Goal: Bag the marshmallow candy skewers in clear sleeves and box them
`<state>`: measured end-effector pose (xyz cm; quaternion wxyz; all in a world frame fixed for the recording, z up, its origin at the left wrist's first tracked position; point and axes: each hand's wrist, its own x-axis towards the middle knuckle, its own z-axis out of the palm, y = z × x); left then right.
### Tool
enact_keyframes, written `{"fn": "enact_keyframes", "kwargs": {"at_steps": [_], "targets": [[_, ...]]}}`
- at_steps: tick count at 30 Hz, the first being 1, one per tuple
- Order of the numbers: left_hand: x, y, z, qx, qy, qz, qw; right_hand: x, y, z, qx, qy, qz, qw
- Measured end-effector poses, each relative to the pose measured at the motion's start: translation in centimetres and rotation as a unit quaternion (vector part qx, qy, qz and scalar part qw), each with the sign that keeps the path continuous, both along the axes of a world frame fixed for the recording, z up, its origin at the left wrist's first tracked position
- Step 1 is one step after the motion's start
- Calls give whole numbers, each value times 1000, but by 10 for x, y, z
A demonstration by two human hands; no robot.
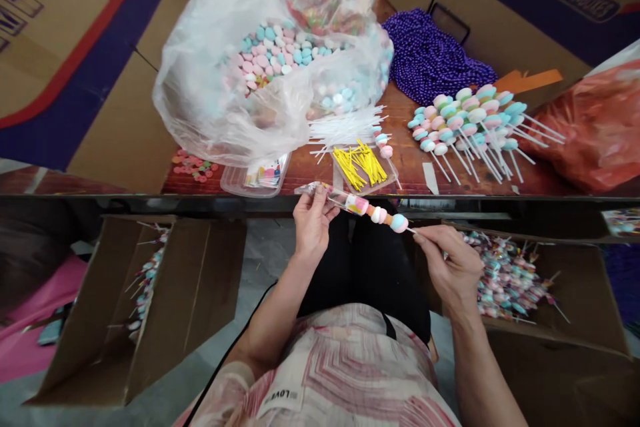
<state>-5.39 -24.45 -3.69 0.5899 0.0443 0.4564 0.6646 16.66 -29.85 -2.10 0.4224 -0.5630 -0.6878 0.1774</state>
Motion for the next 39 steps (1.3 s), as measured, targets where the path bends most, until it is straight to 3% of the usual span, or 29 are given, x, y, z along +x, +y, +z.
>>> {"fn": "enact_keyframes", "kwargs": {"at_steps": [7, 15, 20, 26, 31, 39], "targets": [[13, -6, -9, 42, 49, -17, 998, -19, -4, -10, -33, 47, 10, 998], [19, -12, -11, 59, 25, -58, 996, -30, -4, -23, 28, -111, 46, 992], [20, -14, -12, 49, 14, -85, 995, -44, -4, -27, 13, -127, 72, 989], [18, -15, -14, 30, -25, -107, 993, -58, -8, -23, -88, -31, 93, 991], [15, -14, -17, 43, -25, -116, 992, -63, -14, -20, -231, 123, 71, 962], [22, -25, -23, 52, 1, -185, 981, -90, -3, -21, -247, 226, 25, 942]]}}
